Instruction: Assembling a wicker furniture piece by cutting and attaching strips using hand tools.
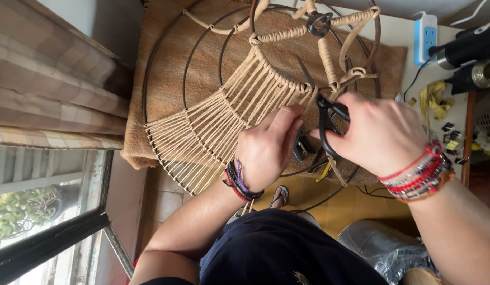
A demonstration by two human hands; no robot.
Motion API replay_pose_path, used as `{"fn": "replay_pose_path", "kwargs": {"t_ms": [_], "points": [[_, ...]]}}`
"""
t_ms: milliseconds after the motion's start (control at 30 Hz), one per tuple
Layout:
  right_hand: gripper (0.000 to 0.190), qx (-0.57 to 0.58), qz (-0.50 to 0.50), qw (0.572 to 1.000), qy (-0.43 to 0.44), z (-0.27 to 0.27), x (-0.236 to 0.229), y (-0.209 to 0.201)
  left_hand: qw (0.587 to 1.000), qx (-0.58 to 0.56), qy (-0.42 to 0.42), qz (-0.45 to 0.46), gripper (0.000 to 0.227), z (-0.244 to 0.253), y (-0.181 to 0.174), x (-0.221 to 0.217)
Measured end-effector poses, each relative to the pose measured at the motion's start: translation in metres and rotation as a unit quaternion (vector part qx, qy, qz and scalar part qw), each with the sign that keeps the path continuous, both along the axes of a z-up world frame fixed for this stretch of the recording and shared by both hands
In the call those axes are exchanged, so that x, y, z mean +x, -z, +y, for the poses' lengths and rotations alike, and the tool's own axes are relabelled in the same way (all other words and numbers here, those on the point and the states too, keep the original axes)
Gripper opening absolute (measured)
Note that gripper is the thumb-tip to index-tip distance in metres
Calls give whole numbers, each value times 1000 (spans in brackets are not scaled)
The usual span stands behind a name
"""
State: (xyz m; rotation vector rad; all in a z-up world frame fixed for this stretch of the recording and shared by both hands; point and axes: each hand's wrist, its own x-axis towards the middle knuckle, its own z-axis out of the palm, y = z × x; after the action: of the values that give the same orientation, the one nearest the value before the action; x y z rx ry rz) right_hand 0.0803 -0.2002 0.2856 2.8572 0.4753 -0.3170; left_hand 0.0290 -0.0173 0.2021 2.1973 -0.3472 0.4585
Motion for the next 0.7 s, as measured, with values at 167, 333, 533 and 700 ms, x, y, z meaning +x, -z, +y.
{"fn": "replay_pose_path", "kwargs": {"t_ms": [167,333,533,700], "points": [[55,-55,-16,998,-23,5,-4,5,1000,-15,17,10,17,0,-2,1],[32,-36,-84,995,-38,-14,-15,24,998,-36,45,11,17,4,-3,-2],[44,7,5,1000,9,-63,-58,38,990,-93,106,6,11,-6,1,-18],[47,230,71,908,342,-136,-113,110,938,-182,187,227,13,-56,27,-45]]}}
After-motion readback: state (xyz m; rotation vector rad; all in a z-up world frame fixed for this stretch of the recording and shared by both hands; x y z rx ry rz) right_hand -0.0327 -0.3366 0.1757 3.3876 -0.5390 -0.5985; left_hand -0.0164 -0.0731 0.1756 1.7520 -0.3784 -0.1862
